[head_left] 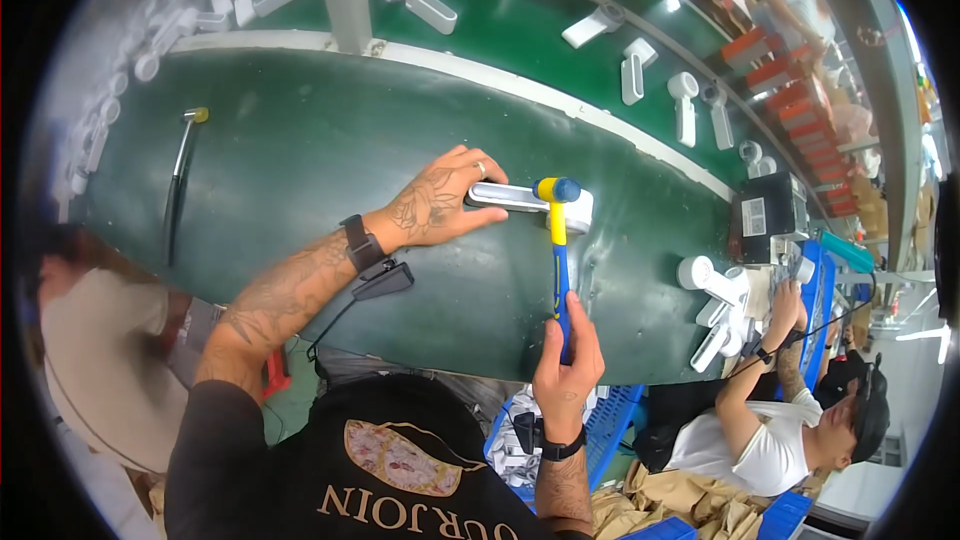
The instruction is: The person picks up a white plastic component from the conveyor belt, places it on the workbench, and strikes it with a small hammer. This process is repeated multiple times throughout the video.
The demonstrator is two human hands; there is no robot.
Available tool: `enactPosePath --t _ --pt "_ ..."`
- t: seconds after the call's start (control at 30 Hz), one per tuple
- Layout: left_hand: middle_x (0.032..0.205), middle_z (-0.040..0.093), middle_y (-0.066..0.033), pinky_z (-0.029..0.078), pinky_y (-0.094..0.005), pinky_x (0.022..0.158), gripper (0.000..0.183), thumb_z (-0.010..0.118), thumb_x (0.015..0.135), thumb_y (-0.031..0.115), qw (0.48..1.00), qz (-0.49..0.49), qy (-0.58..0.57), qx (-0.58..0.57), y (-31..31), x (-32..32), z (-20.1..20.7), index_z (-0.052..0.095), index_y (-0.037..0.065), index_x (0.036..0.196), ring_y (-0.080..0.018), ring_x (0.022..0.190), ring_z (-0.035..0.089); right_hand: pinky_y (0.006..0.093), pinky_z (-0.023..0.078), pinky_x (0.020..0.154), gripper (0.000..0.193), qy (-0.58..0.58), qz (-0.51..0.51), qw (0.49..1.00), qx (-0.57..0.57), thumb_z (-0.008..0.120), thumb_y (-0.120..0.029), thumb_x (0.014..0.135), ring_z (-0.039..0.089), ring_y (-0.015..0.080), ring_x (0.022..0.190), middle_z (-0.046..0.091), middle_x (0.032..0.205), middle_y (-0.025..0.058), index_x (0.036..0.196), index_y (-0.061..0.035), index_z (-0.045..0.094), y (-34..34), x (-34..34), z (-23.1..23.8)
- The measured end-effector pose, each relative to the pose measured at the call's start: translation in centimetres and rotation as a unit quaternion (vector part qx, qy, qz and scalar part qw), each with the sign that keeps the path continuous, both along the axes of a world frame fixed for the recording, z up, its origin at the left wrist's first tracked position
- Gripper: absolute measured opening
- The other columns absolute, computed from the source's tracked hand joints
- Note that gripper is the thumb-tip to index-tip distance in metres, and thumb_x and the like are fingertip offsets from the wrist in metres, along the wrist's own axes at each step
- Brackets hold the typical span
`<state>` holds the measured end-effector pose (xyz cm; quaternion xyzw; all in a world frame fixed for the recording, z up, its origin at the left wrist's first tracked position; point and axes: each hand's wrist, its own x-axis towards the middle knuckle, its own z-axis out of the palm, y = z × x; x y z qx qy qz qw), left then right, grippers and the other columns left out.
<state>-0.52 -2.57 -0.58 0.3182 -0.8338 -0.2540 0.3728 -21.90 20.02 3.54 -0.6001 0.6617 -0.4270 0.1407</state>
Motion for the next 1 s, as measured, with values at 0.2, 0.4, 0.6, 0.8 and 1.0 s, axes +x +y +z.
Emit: enactPosePath --t 0.2,0.4,0.6,0.8,1.0 --pt "0.105 0.071 -0.0092 0.053 -0.0455 0.105 0.029 0.086 0.094 0.026 0.994 -0.031 -0.014 0.106 0.2 -0.1 0.1 0.073 0.006 0.113 -0.0316 0.1 0.067 0.035 0.056 0.073 0.046 0.07 -0.016 0.997 -0.04 0.068 0.005 0.102 0.067 0.0216 0.081 0.072 0.101 0.0145 0.148 0.002 0.066 0.0 1.4 2.4" --pt "0.106 0.07 -0.008 0.05 -0.0468 0.11 0.028 0.086 0.093 0.023 0.999 -0.002 0.047 0.008 0.1 1.5 -1.2 0.072 0.006 0.109 -0.0311 0.105 0.068 0.0394 0.053 0.066 0.047 0.14 0.006 0.987 0.077 0.068 0.006 0.101 0.064 0.0292 0.071 0.065 0.088 0.0149 0.147 -0.0041 0.069 -0.7 1.2 2.6" --pt "0.107 0.068 -0.0073 0.052 -0.0447 0.103 0.028 0.088 0.091 0.021 0.996 -0.041 0.006 0.081 -0.3 1.6 -1.3 0.069 0.005 0.105 -0.0308 0.103 0.067 0.04 0.055 0.065 0.047 0.145 0.038 0.988 -0.041 0.071 0.008 0.099 0.067 0.0278 0.073 0.068 0.088 0.0151 0.144 -0.0043 0.072 -0.8 3.1 1.3" --pt "0.103 0.067 -0.0076 0.055 -0.0405 0.09 0.026 0.088 0.09 0.017 0.997 -0.028 0.022 0.064 -0.3 1.5 -1.5 0.068 0.005 0.102 -0.03 0.098 0.064 0.0402 0.056 0.066 0.047 0.123 0.04 0.991 -0.027 0.072 0.006 0.099 0.069 0.0294 0.074 0.071 0.094 0.0168 0.144 -0.0056 0.071 -1.0 3.2 1.9" --pt "0.109 0.069 -0.0067 0.057 -0.0405 0.095 0.028 0.088 0.09 0.017 0.996 -0.035 0.026 0.08 0.0 1.7 -1.8 0.066 0.005 0.104 -0.0288 0.105 0.067 0.0375 0.054 0.07 0.046 0.112 0.01 0.993 -0.031 0.069 0.007 0.101 0.067 0.0301 0.076 0.068 0.092 0.0159 0.145 -0.003 0.07 -0.3 1.7 1.5"
